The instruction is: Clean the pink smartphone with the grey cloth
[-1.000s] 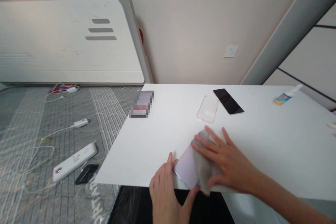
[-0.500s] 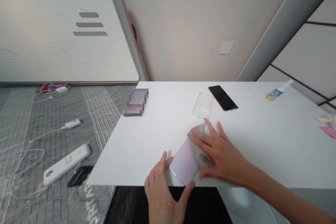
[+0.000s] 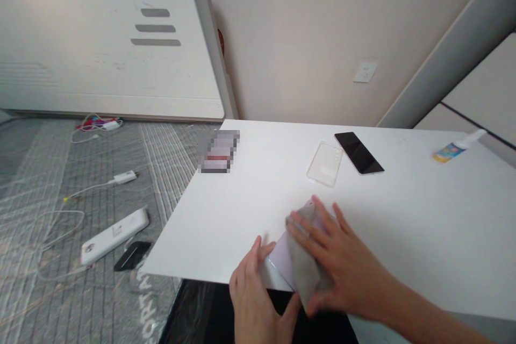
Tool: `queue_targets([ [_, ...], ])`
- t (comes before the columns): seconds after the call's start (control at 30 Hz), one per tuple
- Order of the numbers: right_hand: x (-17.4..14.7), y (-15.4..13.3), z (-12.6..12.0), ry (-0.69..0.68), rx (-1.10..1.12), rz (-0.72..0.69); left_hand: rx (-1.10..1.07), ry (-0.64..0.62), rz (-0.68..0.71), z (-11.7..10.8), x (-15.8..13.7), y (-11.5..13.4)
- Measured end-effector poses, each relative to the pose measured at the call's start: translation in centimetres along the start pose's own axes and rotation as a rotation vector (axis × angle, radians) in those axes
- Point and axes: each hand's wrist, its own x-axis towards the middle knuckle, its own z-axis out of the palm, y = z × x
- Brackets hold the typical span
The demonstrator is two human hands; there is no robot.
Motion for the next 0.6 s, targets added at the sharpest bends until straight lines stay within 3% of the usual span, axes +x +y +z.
queue_targets([
  [0.07, -0.3, 0.0, 0.1, -0.043, -0.005, -0.114, 0.022, 0.031, 0.044, 0.1, 0.0, -0.1],
  [0.2, -0.7, 0.1, 0.2, 0.099, -0.15, 0.031, 0.024, 0.016, 0.028, -0.2, 0.0, 0.2],
  [0.33, -1.1, 0.0, 0.0, 0.078, -0.198, -0.131, 0.006, -0.023, 0.011, -0.5, 0.0, 0.4],
  [0.43, -1.8, 0.1, -0.2, 0.142, -0.303, 0.044, 0.0, -0.027, 0.002, -0.5, 0.1, 0.5],
  [0.53, -2.7, 0.3, -0.5, 0.08, -0.267, -0.09, 0.008, -0.013, 0.022, -0.6, 0.2, 0.8],
  [0.6, -3.1, 0.4, -0.5, 0.076, -0.278, -0.069, 0.007, 0.01, 0.019, -0.6, 0.3, 1.0],
])
